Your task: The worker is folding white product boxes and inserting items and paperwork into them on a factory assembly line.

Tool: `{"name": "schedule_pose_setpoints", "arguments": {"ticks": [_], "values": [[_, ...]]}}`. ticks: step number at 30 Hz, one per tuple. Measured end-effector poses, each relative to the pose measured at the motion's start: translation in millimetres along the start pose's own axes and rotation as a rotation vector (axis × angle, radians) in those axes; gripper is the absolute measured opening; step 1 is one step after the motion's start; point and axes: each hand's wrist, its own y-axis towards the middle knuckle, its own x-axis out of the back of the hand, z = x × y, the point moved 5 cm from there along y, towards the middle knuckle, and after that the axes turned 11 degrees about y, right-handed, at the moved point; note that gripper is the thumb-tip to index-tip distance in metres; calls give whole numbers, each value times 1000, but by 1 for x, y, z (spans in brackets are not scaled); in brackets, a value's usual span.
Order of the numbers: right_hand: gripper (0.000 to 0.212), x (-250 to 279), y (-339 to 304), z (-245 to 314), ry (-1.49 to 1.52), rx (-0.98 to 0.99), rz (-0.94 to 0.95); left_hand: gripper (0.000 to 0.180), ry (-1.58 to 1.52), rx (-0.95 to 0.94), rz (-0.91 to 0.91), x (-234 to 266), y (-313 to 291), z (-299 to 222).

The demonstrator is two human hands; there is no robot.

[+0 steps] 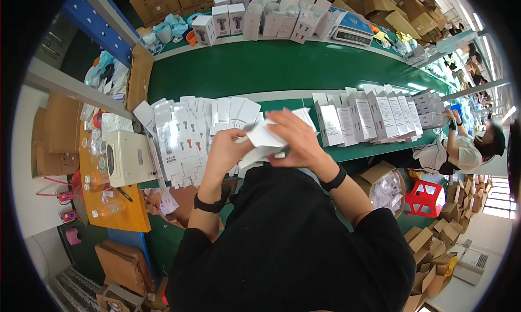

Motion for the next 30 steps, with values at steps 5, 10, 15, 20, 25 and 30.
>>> {"name": "schedule_pose_setpoints", "arguments": {"ticks": [5,10,15,20,25,30], "values": [[90,14,-20,-5,281,-594,-36,69,-362,-642,-236,-5,-15,-58],[84,32,-18,16,427,-355,-301,75,-584,-1106,93,-18,-16,-96],[67,46,-12,42,737,-515,-520,76,-47,-989,-149,-29,-9,-92],[46,52,-25,46,483,-600,-619,53,-193,-1065,-61,-59,-33,-120],[38,51,-17,53,396,-555,-629,39,-542,-612,31,-89,-12,-101],[38,42,-30,45,496,-709,-678,37,-616,-807,135,-92,-7,-91]]}}
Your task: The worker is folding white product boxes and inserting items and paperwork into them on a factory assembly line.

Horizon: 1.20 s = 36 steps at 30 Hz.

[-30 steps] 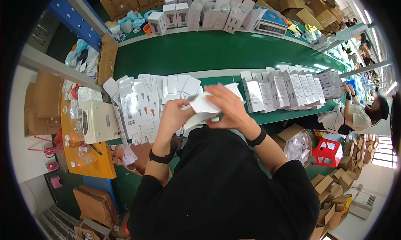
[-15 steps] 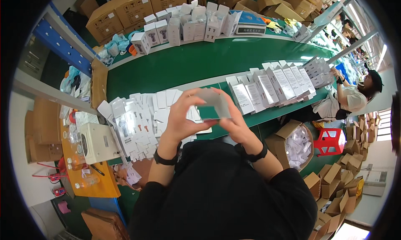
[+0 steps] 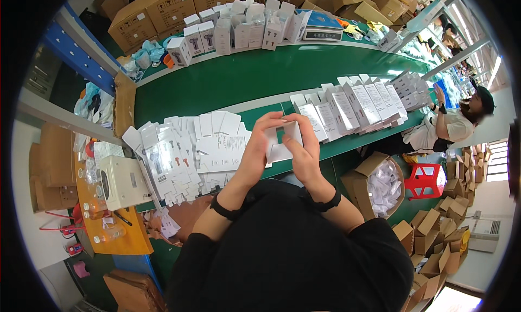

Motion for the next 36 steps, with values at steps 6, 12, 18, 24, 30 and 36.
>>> {"name": "schedule_pose_setpoints", "arguments": {"ticks": [6,12,18,24,30,36], "values": [[40,10,2,-15,116,-48,-11,21,213,62,62,3,-3,15],[45,8,3,-5,-301,0,14,14,47,264,26,-4,-6,24],[44,12,1,-11,-83,-76,3,41,205,156,37,8,-17,25],[50,4,-16,1,-354,92,160,73,1104,-225,65,42,-38,14],[51,100,6,-103,-973,397,92,65,1320,48,-264,121,-69,65],[56,191,4,-152,-1464,290,-256,95,1795,732,-386,170,-128,101]]}}
